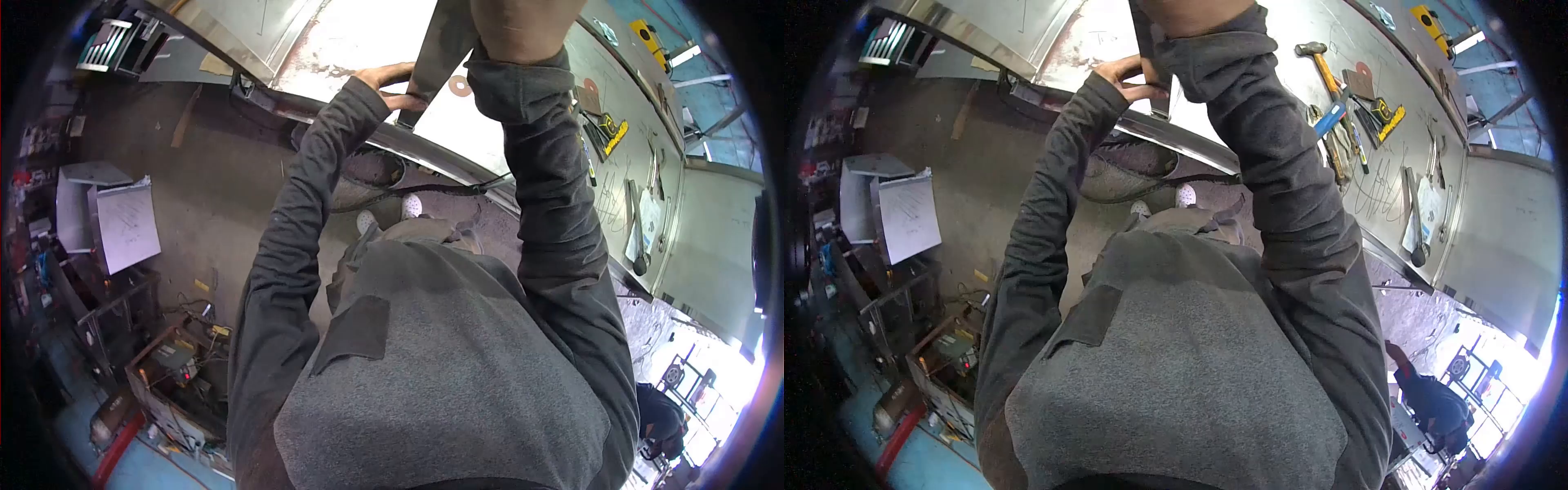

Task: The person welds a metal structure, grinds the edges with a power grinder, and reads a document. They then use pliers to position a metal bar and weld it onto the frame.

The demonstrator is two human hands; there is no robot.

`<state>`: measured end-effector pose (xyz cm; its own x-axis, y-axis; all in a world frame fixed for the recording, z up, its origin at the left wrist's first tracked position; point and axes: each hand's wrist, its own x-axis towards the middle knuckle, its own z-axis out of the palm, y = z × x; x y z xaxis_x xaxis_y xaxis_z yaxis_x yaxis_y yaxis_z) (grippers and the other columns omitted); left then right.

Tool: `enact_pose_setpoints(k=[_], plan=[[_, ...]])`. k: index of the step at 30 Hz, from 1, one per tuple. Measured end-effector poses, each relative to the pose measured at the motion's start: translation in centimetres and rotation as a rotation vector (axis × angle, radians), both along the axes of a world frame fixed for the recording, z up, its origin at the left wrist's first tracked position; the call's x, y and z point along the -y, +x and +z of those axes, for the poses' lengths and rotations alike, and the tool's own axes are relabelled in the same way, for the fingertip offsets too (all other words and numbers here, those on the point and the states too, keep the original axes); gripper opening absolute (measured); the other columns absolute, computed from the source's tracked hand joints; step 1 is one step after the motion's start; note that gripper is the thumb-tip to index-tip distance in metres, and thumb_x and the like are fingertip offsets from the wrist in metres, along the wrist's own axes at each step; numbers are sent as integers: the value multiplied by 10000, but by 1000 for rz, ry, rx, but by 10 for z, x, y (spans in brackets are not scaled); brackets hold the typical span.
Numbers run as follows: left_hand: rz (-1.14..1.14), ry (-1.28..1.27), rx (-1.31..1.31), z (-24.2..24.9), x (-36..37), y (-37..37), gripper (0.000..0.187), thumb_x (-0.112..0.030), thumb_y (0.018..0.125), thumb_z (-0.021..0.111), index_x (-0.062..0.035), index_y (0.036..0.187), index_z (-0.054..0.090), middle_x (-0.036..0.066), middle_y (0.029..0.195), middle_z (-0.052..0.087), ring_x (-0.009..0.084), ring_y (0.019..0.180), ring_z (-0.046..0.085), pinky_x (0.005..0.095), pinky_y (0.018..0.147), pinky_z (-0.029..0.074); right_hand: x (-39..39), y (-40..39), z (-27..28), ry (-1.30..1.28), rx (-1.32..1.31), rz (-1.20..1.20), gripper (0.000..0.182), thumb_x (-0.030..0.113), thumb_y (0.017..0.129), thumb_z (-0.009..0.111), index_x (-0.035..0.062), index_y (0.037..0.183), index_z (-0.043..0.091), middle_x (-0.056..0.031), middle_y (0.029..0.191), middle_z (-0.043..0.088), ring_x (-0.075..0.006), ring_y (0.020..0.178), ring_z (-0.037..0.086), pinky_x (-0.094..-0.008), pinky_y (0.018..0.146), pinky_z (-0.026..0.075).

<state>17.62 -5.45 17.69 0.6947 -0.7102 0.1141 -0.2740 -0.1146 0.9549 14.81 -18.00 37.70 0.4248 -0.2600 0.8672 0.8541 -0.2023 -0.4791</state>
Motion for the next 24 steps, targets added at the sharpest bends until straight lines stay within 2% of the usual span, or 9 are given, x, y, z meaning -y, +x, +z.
enact_pose_setpoints(k=[1,6,14,16,17,19,21,23,24], plan=[[7,35,-68,2,-1,-1,254,-85,673,775,-35,880,635,49,898,669,137,857,626,311,867,506,-1,-4,1,-79,-29,-170,299,160,775,742,-9,927,547,-54,766,637,-111,668,628,-225,619,526],[45,7,46,-1,-2,-3,413,-141,664,795,-36,1032,638,60,959,673,161,917,627,328,886,500,-4,-14,5,-78,-138,-156,226,198,782,744,21,819,608,3,638,595,-49,538,544,-187,492,433],[26,-30,27,-8,-2,0,472,-120,672,791,-45,1107,624,86,1003,667,188,994,619,337,915,484,-3,-13,7,-74,-163,-157,194,183,789,731,25,815,622,6,655,603,-52,537,546,-180,493,431],[-1,7,-53,-16,-7,3,640,-195,660,802,-107,1243,554,121,1148,616,195,1067,585,339,943,456,-4,-9,5,-65,-179,-139,188,178,789,729,26,818,622,4,662,605,-54,536,546,-180,495,433],[2,10,-49,-24,-11,4,640,-195,660,802,-107,1243,554,121,1148,616,195,1067,585,339,943,456,-2,-4,1,-60,-113,-118,189,172,790,727,23,836,620,1,666,606,-54,540,546,-180,497,434],[70,-231,-93,-51,-24,3,663,-156,716,772,-74,1303,475,145,1166,587,215,1086,568,335,913,478,0,-3,1,-51,-40,-95,193,167,791,725,20,855,618,-2,671,607,-55,544,547,-180,499,435],[226,-304,-368,-74,-48,-2,596,-141,784,721,-29,1303,449,158,1171,570,230,1071,572,332,811,530,0,-9,4,-68,-175,-147,220,158,793,723,4,897,606,-7,668,604,-52,557,548,-177,506,436],[363,-159,-533,-100,-77,-12,549,-165,810,699,-29,1288,466,143,1114,603,216,1016,598,333,788,535,-3,-4,1,80,-125,-46,277,157,794,723,-16,957,582,-7,661,590,-51,556,540,-177,497,430],[432,-116,-558,-112,-89,-22,517,-178,821,685,-29,1273,482,129,1078,621,205,974,612,327,757,539,-5,-20,12,40,-218,-7,326,158,798,718,-37,1005,559,-3,657,572,-52,542,528,-180,482,423]])
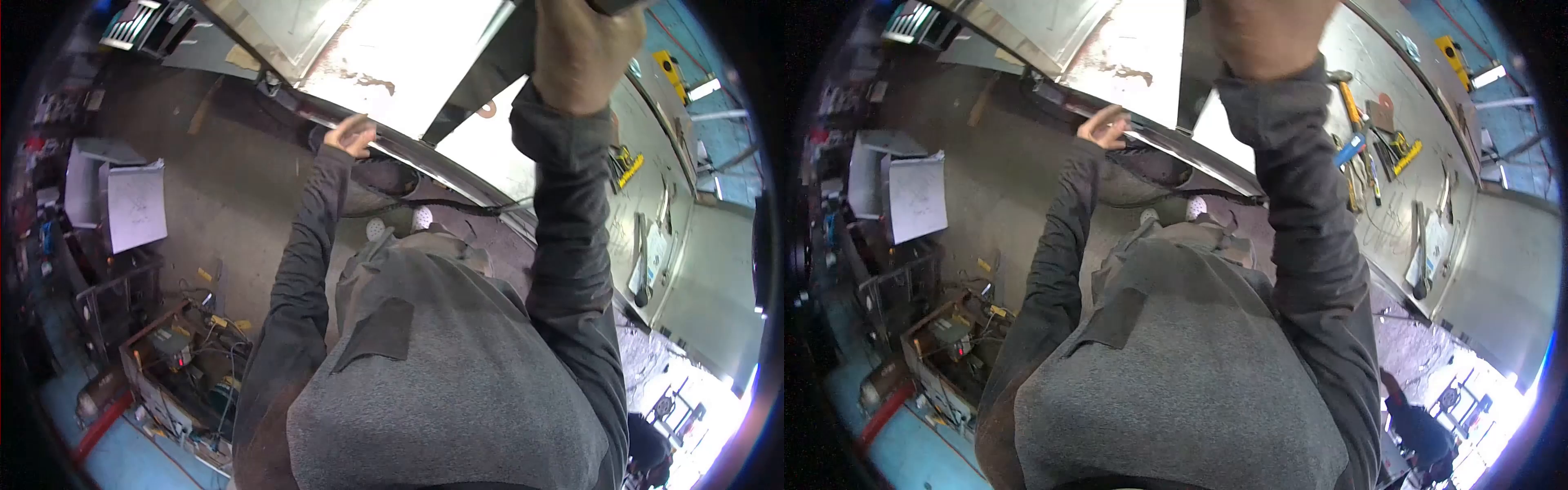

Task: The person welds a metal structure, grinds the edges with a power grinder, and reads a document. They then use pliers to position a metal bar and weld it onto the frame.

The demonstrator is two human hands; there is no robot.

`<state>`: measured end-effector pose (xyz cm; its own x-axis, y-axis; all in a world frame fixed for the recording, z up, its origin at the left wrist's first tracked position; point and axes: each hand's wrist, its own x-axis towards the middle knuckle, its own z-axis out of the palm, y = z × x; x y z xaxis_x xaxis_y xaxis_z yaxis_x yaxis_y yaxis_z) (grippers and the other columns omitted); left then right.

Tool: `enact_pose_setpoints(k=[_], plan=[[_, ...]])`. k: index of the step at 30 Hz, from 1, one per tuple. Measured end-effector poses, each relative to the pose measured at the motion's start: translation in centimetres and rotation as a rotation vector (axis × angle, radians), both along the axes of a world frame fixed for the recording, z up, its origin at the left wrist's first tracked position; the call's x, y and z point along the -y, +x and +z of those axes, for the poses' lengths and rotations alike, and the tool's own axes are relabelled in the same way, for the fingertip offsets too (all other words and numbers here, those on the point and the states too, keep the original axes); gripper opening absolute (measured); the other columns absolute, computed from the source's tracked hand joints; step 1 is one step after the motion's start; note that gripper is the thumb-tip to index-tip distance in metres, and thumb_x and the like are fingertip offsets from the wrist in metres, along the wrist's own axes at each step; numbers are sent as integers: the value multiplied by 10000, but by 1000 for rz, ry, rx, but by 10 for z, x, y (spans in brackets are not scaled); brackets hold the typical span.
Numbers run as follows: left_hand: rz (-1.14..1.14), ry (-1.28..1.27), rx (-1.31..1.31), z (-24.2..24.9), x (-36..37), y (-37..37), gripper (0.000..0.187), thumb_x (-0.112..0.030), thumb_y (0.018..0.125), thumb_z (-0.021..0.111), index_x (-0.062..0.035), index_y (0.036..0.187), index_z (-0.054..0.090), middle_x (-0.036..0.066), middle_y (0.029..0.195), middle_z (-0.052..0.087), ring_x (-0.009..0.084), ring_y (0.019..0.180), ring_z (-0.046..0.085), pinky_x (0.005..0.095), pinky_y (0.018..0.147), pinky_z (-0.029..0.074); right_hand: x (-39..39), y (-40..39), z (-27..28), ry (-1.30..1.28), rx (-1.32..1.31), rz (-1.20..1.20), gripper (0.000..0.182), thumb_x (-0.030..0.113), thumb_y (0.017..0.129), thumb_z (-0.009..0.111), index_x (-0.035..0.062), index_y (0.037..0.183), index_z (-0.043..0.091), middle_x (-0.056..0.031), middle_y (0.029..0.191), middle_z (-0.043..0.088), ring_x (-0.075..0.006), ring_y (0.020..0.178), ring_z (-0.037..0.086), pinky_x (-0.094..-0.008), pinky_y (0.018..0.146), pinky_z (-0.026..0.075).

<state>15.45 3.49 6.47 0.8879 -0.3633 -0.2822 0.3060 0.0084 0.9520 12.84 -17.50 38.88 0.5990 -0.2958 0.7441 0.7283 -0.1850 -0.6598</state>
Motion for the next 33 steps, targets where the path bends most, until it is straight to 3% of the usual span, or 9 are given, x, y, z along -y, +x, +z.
enact_pose_setpoints(k=[6,7,9,12,13,14,16,25,33], plan=[[222,241,-212,-50,-87,-43,407,-213,860,638,-35,1212,538,98,1035,641,181,870,636,297,661,539,-25,4,-5,41,-31,-307,385,246,829,665,-38,1047,525,-47,698,561,-113,525,540,-220,461,463],[232,255,-210,-52,-104,-42,407,-213,860,638,-35,1212,538,98,1035,641,181,870,636,297,661,539,5,3,-14,-40,-100,-123,239,139,867,589,-14,1046,632,-117,962,602,-191,808,617,-307,708,476],[286,261,-210,-51,-128,-29,347,-190,868,624,-35,1172,563,87,993,651,174,849,636,299,666,540,29,1,-22,-253,-140,-54,277,127,855,604,-44,1072,589,-119,910,592,-195,775,608,-307,727,474],[377,228,-179,-47,-162,16,317,-178,872,617,-36,1153,573,80,969,656,166,827,637,292,658,538,12,-2,-22,-32,-155,-156,364,119,849,596,-87,1122,469,-113,833,548,-202,756,569,-318,742,485],[369,222,-168,-46,-172,35,317,-178,872,617,-36,1153,573,80,969,656,166,827,637,292,658,538,24,-1,-27,17,-77,-23,221,99,887,551,-56,1027,625,-148,883,630,-211,719,623,-342,774,509],[403,182,-127,-40,-182,58,302,-176,876,612,-36,1141,579,77,957,656,162,818,638,286,648,537,30,-6,-36,-159,-33,-121,237,127,901,511,-78,964,611,-155,897,592,-222,756,604,-375,876,465],[438,155,-51,-35,-202,111,267,-165,888,594,-34,1120,587,66,939,657,143,800,636,263,623,529,14,-14,-22,227,-260,-29,262,170,888,459,-28,1060,459,-85,842,434,-177,777,473,-371,845,451],[247,91,197,-20,-237,299,207,-113,899,553,-19,1078,600,67,894,649,122,732,619,235,590,505,45,-32,-34,195,-339,-181,302,219,852,428,12,1071,425,-90,902,400,-234,919,446,-479,1005,330],[56,-102,297,-21,-194,336,216,-109,901,562,4,1083,587,116,849,639,180,695,631,284,544,540,38,-21,-53,204,-341,-295,348,376,811,521,41,904,540,-82,816,511,-238,731,522,-403,674,460]])
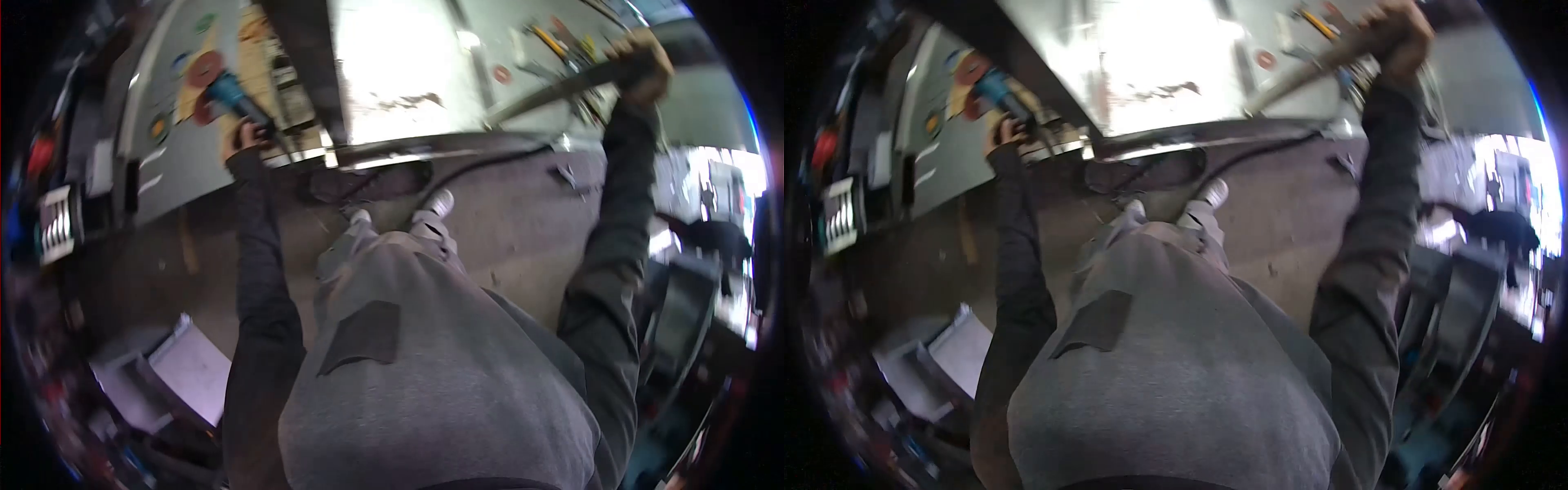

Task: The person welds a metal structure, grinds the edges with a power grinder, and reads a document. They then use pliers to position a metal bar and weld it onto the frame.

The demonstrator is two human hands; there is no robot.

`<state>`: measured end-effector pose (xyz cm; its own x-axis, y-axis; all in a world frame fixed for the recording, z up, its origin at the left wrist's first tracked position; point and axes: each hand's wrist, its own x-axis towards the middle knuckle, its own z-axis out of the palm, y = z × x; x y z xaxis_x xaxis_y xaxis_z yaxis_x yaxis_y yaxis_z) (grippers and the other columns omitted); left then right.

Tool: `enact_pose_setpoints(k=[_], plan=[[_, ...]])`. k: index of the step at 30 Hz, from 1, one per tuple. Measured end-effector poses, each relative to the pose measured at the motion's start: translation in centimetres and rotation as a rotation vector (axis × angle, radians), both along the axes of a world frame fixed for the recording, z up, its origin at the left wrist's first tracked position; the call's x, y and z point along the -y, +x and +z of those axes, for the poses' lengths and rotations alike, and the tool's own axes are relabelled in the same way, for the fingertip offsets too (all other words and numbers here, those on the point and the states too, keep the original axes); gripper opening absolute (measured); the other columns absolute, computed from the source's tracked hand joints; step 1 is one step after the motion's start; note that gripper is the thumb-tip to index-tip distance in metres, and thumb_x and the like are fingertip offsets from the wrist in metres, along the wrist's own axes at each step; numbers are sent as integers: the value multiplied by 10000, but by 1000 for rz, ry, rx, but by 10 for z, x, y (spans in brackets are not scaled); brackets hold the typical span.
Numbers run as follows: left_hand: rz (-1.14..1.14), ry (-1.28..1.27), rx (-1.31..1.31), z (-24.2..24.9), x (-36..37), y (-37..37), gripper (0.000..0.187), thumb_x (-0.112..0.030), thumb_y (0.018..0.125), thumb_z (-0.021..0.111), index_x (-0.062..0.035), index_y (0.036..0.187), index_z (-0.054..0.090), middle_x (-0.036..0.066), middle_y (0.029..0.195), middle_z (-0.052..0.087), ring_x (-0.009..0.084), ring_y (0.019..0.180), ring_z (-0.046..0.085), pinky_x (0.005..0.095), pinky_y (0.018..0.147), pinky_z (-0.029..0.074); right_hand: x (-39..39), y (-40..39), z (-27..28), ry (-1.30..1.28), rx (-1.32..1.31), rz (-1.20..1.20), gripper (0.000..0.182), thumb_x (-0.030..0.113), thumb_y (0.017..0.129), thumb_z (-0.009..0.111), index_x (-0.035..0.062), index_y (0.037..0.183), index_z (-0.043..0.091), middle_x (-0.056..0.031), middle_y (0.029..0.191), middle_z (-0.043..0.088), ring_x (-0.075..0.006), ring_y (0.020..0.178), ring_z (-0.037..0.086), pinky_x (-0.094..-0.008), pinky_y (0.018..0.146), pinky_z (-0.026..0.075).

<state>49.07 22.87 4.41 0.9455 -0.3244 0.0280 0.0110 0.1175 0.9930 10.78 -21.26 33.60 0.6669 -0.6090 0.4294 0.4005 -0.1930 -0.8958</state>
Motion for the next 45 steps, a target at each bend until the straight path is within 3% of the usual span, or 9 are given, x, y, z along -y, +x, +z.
enact_pose_setpoints(k=[2,3,4,5,30,36,38,40,45], plan=[[-56,4,-6,-16,4,5,229,-130,914,547,5,1096,581,115,849,642,167,689,627,264,546,527,69,-24,-23,130,123,265,344,376,832,496,35,873,523,-91,858,513,-238,747,513,-429,755,456],[-64,21,-5,-21,5,3,233,-138,918,543,3,1099,581,114,845,644,157,686,624,257,546,520,-30,23,-1,117,183,-415,419,400,810,624,16,949,530,-72,710,554,-167,519,545,-298,478,500],[-60,40,1,-24,5,-2,237,-147,921,539,0,1101,581,113,840,647,147,684,622,250,545,513,68,-1,-40,321,227,-187,442,487,786,580,53,853,523,-76,670,540,-202,519,550,-358,493,514],[-86,33,-6,-27,6,-9,237,-147,921,539,0,1101,581,113,840,647,147,684,622,250,545,513,-29,22,2,-5,49,-474,445,490,782,585,50,829,538,-73,644,537,-200,519,557,-359,492,519],[-193,227,-45,-27,-46,-137,197,-145,910,562,-26,1051,628,48,736,643,74,604,576,204,541,469,-78,37,13,-154,94,-555,352,378,843,570,29,816,544,-64,605,524,-163,483,533,-289,455,462],[-418,350,263,-10,-36,-171,167,-133,880,589,-32,989,666,56,691,644,74,603,593,224,568,480,-77,37,13,-170,111,-544,337,362,848,569,27,816,549,-63,605,525,-161,481,533,-284,453,460],[-427,352,276,1,-22,-183,131,-97,837,625,-31,937,676,79,730,656,116,631,625,234,586,488,-78,37,12,-172,104,-543,333,356,850,569,26,816,551,-63,606,526,-160,480,533,-283,452,459],[-579,275,667,11,-1,-188,148,-95,806,661,-36,941,670,108,810,663,196,724,649,272,652,499,-78,38,11,-180,108,-538,328,351,852,569,25,816,552,-63,606,526,-159,479,533,-281,451,458],[-667,141,704,28,99,-216,176,-56,792,630,-29,964,655,139,896,654,266,824,641,334,729,507,-79,34,11,-203,123,-517,317,337,856,568,23,815,556,-62,607,527,-158,478,534,-277,449,456]])
